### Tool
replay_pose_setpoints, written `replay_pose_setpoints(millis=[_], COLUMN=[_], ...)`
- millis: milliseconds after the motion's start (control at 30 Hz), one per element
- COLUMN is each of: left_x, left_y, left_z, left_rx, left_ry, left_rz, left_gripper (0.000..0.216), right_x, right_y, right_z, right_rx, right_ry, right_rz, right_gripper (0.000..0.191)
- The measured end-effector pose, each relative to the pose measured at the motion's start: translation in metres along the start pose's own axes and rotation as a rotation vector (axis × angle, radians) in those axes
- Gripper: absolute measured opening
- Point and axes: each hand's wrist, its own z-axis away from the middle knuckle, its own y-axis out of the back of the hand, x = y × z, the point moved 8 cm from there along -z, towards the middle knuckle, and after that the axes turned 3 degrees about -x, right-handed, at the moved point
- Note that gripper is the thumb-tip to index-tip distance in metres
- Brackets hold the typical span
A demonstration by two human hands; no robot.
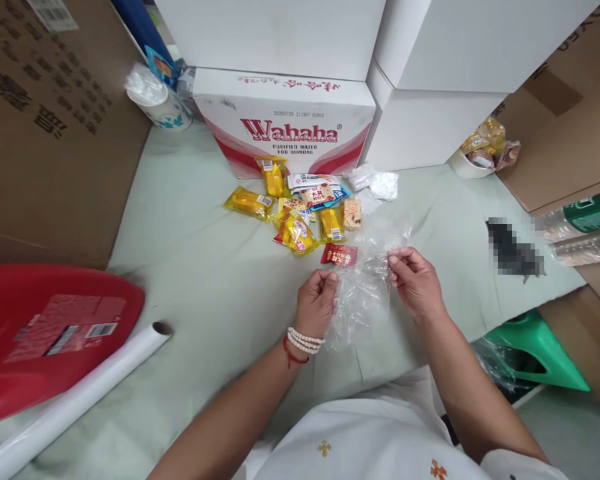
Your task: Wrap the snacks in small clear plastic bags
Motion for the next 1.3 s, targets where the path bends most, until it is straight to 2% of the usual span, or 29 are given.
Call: replay_pose_setpoints(millis=[100,167,233,300,433,567,700,800,967,1067,1200,1267,1300], left_x=[-0.002,-0.003,-0.004,-0.005,-0.008,-0.007,-0.003,-0.001,0.002,0.007,0.014,0.021,0.028], left_y=[-0.001,-0.002,-0.003,-0.004,-0.006,-0.011,-0.013,-0.008,0.002,0.015,0.051,0.072,0.078], left_z=[-0.003,-0.002,-0.001,0.000,0.002,0.003,0.002,0.001,0.003,0.009,0.027,0.040,0.047], left_rx=[-0.001,-0.019,-0.038,-0.056,-0.095,-0.148,-0.154,-0.090,0.024,0.116,0.226,0.317,0.371], left_ry=[0.027,0.032,0.031,0.028,0.057,0.057,-0.009,-0.043,-0.038,-0.023,-0.004,-0.050,-0.125], left_rz=[0.025,0.017,0.013,0.026,0.029,-0.011,-0.035,-0.034,0.025,-0.035,-0.275,-0.534,-0.704], left_gripper=[0.053,0.051,0.048,0.045,0.041,0.042,0.043,0.041,0.041,0.037,0.032,0.029,0.029], right_x=[0.012,0.009,0.004,0.005,0.011,0.013,0.016,0.016,0.013,0.019,0.030,0.037,0.040], right_y=[0.035,0.052,0.052,0.034,-0.018,-0.047,-0.058,-0.042,0.022,0.054,0.064,0.058,0.054], right_z=[0.003,0.012,0.024,0.032,0.041,0.040,0.039,0.037,0.040,0.045,0.048,0.049,0.049], right_rx=[0.162,0.290,0.306,0.188,-0.086,-0.131,-0.172,-0.091,0.149,0.204,0.167,0.114,0.082], right_ry=[-0.073,0.003,0.086,0.082,-0.019,-0.010,0.019,0.001,-0.063,-0.116,-0.107,-0.110,-0.112], right_rz=[0.207,0.317,0.314,0.253,0.186,0.231,0.268,0.176,0.113,0.122,0.127,0.154,0.174], right_gripper=[0.044,0.041,0.034,0.030,0.035,0.040,0.039,0.038,0.038,0.038,0.037,0.036,0.035])
